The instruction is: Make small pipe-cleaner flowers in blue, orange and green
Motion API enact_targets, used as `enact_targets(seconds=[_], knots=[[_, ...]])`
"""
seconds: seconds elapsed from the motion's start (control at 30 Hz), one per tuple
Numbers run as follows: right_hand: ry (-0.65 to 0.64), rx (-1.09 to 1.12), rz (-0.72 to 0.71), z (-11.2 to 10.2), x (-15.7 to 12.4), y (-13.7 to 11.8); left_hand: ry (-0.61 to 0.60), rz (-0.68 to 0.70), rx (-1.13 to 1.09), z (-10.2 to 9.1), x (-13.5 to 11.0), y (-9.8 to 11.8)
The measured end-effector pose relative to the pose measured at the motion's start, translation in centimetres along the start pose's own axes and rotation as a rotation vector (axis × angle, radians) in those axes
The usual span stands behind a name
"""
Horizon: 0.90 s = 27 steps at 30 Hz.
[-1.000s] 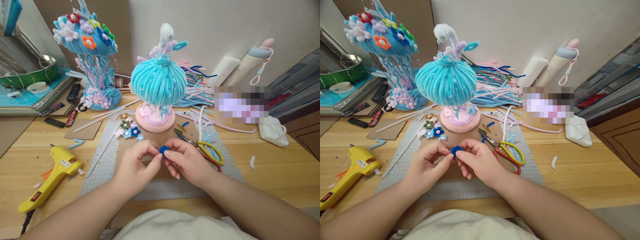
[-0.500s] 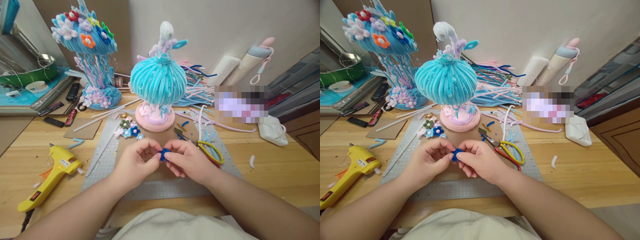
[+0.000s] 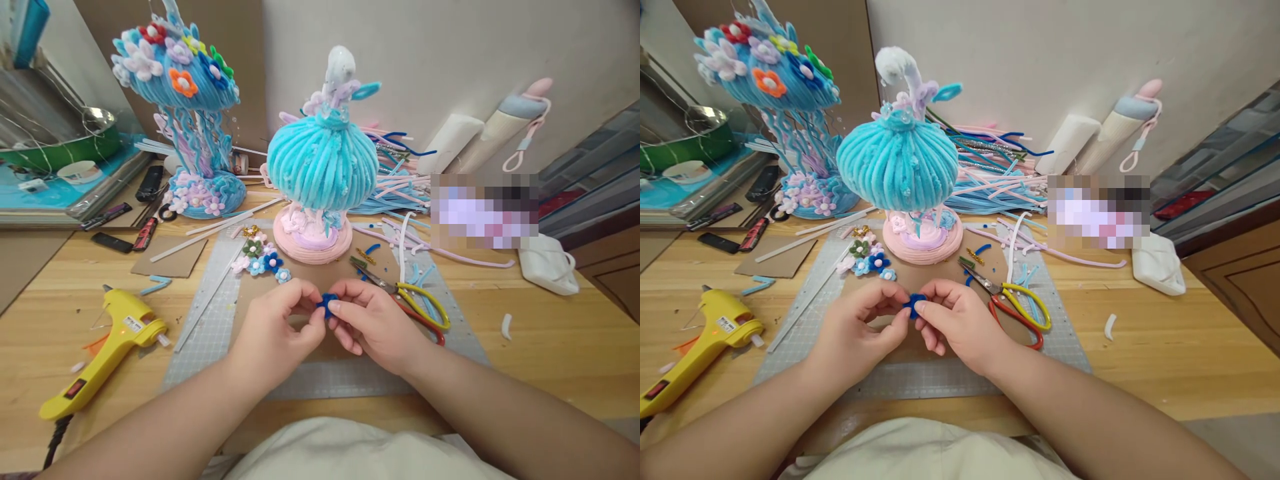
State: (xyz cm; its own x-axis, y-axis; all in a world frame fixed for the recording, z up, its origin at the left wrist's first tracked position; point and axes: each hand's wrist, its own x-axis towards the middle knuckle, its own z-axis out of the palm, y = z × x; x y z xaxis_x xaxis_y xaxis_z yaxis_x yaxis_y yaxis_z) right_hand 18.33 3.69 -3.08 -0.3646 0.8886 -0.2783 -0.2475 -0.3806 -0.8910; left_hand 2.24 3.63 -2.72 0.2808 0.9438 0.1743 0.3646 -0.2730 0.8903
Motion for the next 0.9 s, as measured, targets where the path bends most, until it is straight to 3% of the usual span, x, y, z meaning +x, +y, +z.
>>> enact_targets(seconds=[0.3, 0.57, 0.9], knots=[[0.000, -0.105, -0.007, -0.12, -0.16, -0.27, -0.027, 0.026, -0.030, -0.03, 0.12, 0.09], [-0.012, -0.067, 0.011, -0.35, -0.11, -0.12, -0.092, 0.029, -0.073, -0.34, 0.17, -0.09], [-0.025, 0.015, 0.015, -0.07, -0.31, -0.15, -0.004, 0.078, 0.019, -0.15, 0.00, 0.11]])
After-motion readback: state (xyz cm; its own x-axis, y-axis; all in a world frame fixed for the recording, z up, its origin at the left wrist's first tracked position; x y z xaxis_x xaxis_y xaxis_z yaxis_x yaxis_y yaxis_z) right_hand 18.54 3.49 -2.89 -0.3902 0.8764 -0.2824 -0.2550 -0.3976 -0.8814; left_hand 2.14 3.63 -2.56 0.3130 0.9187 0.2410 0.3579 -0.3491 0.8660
